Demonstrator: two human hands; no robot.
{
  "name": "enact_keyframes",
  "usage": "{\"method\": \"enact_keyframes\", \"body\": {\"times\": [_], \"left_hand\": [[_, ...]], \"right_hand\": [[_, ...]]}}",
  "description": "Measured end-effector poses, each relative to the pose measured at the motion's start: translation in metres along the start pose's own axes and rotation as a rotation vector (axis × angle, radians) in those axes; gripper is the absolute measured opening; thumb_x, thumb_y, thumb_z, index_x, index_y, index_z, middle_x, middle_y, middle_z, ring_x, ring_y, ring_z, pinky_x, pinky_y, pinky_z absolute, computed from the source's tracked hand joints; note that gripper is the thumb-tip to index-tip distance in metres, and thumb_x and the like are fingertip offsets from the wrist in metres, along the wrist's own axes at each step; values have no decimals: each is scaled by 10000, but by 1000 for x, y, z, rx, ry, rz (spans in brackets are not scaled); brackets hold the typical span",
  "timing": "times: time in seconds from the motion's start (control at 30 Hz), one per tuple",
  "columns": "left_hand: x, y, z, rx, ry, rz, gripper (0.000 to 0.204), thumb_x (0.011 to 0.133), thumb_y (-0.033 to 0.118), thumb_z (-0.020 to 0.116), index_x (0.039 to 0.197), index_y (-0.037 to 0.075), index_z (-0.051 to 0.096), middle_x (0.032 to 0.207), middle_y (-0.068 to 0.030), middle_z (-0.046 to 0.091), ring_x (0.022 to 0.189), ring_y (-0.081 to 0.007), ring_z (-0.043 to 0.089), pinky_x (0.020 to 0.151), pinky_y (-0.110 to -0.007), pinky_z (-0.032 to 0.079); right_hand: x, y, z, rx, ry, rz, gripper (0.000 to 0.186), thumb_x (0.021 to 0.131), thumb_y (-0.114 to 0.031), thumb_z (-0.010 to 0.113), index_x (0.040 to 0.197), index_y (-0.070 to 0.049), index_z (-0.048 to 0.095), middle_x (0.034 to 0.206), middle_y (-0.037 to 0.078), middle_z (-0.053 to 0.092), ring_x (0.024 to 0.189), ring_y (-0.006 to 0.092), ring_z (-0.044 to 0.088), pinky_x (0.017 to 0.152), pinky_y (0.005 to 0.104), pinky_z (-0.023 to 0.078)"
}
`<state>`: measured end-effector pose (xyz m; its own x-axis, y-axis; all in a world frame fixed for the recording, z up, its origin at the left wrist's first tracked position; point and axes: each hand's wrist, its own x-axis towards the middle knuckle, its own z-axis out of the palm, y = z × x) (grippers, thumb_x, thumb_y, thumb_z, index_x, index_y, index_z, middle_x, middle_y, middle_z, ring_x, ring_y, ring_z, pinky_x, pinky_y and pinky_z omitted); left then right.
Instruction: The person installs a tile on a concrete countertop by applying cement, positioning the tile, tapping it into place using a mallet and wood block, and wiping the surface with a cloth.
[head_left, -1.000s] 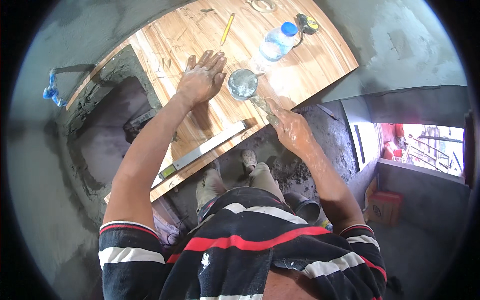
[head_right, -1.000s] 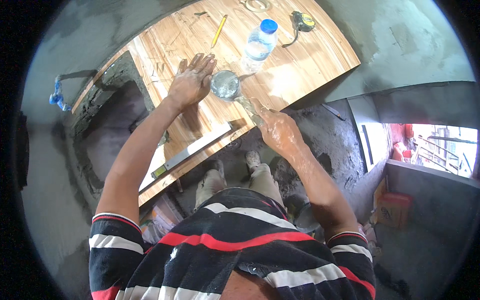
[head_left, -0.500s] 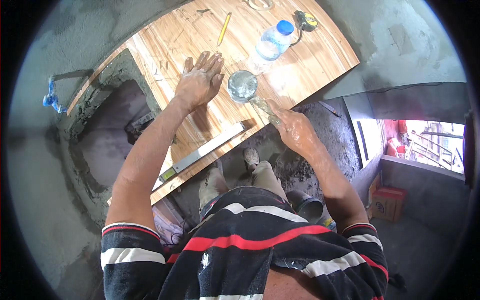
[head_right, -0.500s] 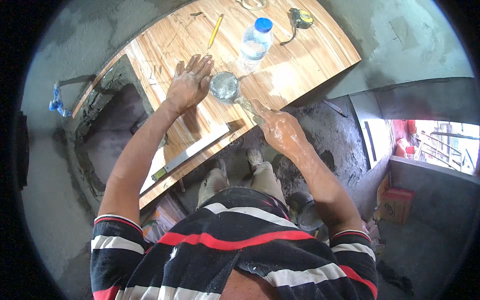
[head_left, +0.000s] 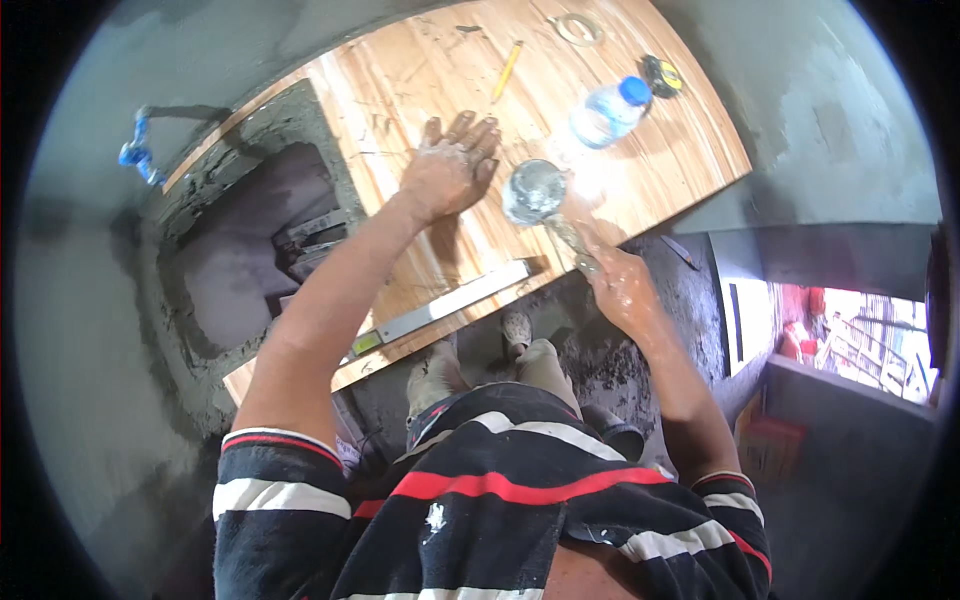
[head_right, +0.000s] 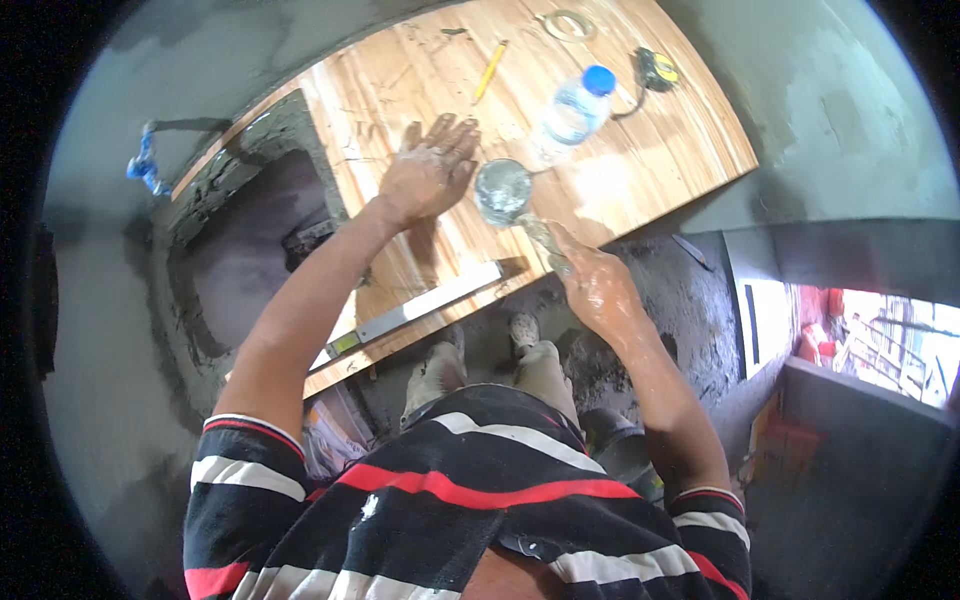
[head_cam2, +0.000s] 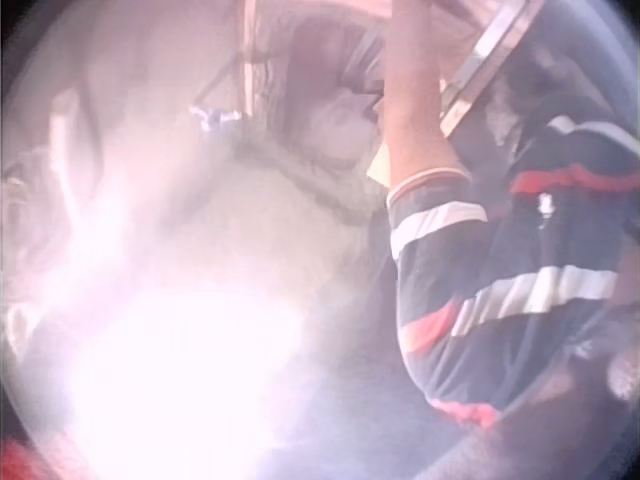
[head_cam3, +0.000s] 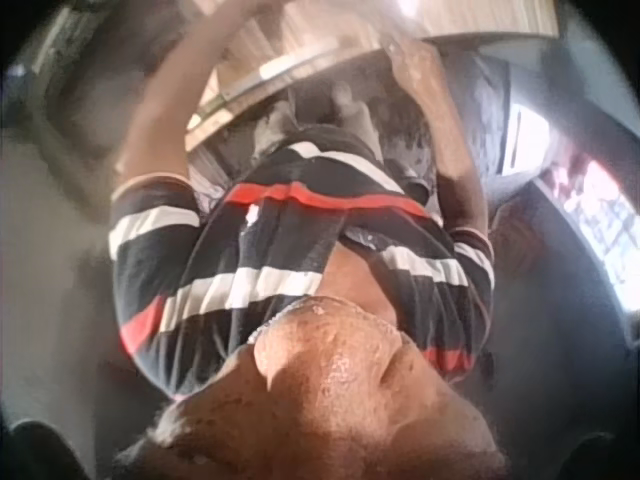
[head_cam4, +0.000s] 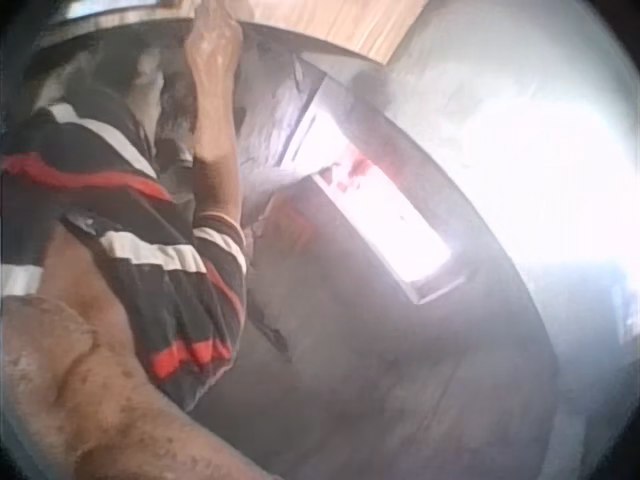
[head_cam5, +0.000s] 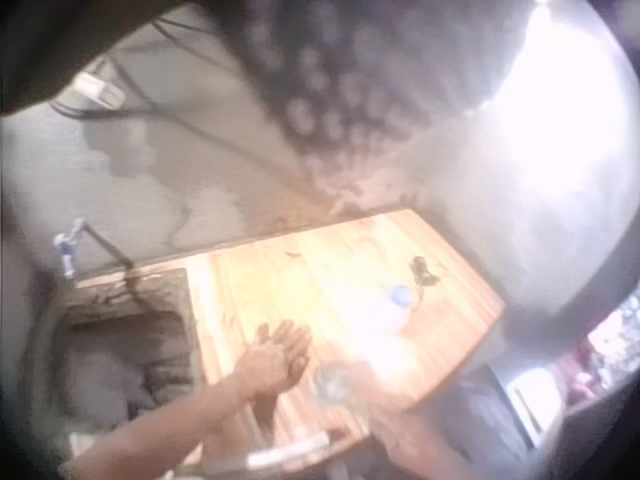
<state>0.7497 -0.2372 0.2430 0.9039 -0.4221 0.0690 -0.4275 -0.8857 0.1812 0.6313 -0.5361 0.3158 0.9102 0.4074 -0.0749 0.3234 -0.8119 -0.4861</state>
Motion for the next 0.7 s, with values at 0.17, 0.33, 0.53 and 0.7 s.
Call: {"method": "enact_keyframes", "body": {"times": [0.17,0.33,0.53,0.7], "left_hand": [[-1,8,13,37,31,-31,564,1067,382,320,1559,133,440,1645,-113,378,1549,-302,284,1265,-561,171],[12,40,-7,-192,-127,-193,488,1004,385,452,1336,116,688,1502,-140,561,1428,-284,486,1239,-468,239],[15,54,-12,-499,-551,-415,485,1044,344,434,1443,132,609,1620,-69,442,1512,-220,382,1230,-365,270],[16,55,27,-218,-85,-320,611,1051,396,367,1600,128,363,1702,-85,261,1576,-269,218,1270,-491,151]], "right_hand": [[35,-47,-25,240,139,-52,611,937,21,613,1520,-112,486,1273,246,667,1138,429,663,948,443,553],[115,-62,-23,60,241,-448,436,957,-57,592,1393,-57,608,1235,258,676,1090,434,668,962,459,537],[159,-88,-6,-4,-131,-243,419,947,-107,593,1362,-113,648,1260,204,684,1146,399,660,994,439,523],[181,-95,0,-192,-314,-373,368,957,-148,612,1317,-122,684,1244,165,698,1122,385,673,979,420,533]]}}
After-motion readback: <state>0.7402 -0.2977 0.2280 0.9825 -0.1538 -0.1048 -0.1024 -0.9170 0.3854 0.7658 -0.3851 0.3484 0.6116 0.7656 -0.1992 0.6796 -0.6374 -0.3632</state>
